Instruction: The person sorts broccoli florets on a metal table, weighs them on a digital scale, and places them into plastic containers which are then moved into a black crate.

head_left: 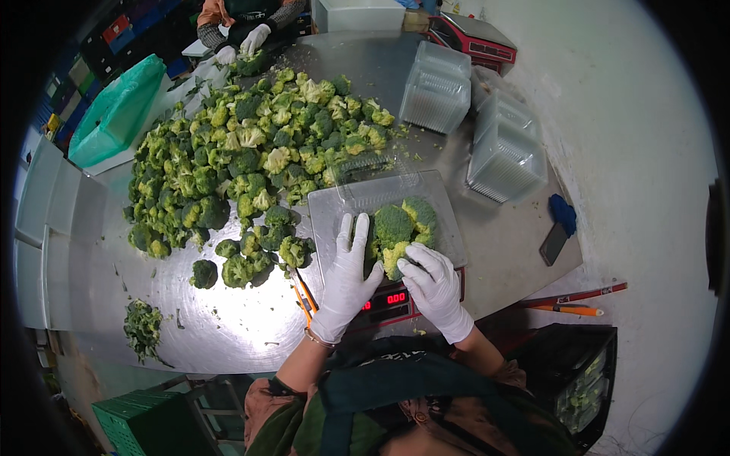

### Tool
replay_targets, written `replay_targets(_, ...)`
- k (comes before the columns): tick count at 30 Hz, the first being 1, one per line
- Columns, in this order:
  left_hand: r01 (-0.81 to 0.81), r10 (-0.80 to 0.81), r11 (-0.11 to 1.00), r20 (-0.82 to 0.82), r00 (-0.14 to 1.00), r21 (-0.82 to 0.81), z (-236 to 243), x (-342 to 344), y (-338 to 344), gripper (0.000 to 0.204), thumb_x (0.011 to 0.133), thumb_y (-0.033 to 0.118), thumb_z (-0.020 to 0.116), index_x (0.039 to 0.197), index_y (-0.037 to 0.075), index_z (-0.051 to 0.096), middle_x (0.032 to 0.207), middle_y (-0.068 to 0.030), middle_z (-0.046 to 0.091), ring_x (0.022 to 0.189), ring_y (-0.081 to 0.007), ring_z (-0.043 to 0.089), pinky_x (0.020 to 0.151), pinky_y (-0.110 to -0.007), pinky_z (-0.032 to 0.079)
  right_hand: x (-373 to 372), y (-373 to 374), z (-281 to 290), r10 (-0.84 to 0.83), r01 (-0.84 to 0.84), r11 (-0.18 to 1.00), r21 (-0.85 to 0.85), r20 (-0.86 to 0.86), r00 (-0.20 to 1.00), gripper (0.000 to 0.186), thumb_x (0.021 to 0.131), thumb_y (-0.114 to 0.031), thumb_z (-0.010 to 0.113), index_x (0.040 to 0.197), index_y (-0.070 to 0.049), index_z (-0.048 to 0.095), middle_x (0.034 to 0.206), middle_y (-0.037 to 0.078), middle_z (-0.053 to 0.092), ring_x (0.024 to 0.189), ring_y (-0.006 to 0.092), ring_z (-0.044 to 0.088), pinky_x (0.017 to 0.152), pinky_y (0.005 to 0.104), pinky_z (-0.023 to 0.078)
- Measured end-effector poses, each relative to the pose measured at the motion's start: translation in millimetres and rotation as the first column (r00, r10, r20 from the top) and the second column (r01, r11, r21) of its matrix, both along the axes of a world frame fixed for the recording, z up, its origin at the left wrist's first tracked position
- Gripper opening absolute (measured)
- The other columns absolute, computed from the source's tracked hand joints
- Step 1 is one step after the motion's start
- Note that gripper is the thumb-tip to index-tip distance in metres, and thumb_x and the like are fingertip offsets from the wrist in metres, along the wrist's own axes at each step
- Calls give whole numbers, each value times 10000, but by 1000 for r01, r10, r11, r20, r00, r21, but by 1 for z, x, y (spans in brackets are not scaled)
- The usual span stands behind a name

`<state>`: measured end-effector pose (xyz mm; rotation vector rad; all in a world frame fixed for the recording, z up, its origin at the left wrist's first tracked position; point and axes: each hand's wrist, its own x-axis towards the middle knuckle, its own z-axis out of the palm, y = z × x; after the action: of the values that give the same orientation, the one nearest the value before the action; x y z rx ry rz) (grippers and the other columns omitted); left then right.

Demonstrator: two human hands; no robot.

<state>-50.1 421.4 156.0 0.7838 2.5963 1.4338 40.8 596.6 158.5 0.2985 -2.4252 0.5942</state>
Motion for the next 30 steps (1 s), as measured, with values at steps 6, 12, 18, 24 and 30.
replay_targets(6, 57, -57, 995, -4, 998, -83, 8, -7, -6, 964, 793, 107, 749, 1614, 145, 245, 1609, -241, 274, 1343, -448, 489, 984, -452, 530, -2, -8, -22, -28, 24, 990, -136, -26, 999, 465, 804, 19, 739, 1234, -97, 605, 1278, 124, 558, 1178, 340, 628, 882, 409, 566)
replay_targets(12, 63, -61, 992, 26, 998, -113, 11, -10, -9, 986, 790, 151, 786, 1613, 169, 243, 1611, -222, 273, 1341, -427, 498, 979, -439, 535, 0, -3, 6, -54, 71, 980, -188, 90, 994, 519, 781, -15, 776, 1260, -89, 591, 1262, 139, 558, 1119, 331, 625, 922, 397, 545)
replay_targets(18, 13, -6, 991, 46, 999, -136, 16, -7, -3, 922, 817, 179, 765, 1592, 188, 265, 1619, -195, 276, 1229, -419, 573, 881, -455, 568, -14, 20, 37, 221, -184, 951, -250, 129, 967, 464, 776, 85, 676, 1205, -81, 615, 1219, 138, 596, 1207, 335, 594, 991, 412, 508)
replay_targets(24, -22, 26, 998, 59, 998, -64, 11, -6, -2, 926, 787, 92, 759, 1586, 175, 299, 1584, -219, 334, 1346, -421, 493, 1045, -444, 493, -33, 50, 32, 416, -417, 906, -66, 310, 855, 368, 767, 104, 623, 1069, -102, 667, 1234, 88, 607, 1314, 334, 554, 996, 430, 530)
replay_targets(30, -38, 37, 997, -23, 999, -72, 5, -3, -2, 940, 787, 89, 764, 1590, 154, 281, 1598, -229, 308, 1351, -434, 481, 1025, -444, 508, -19, 40, 34, 252, -255, 967, 2, 149, 956, 277, 767, 27, 704, 1013, -96, 676, 1234, 64, 616, 1213, 324, 583, 959, 439, 528)
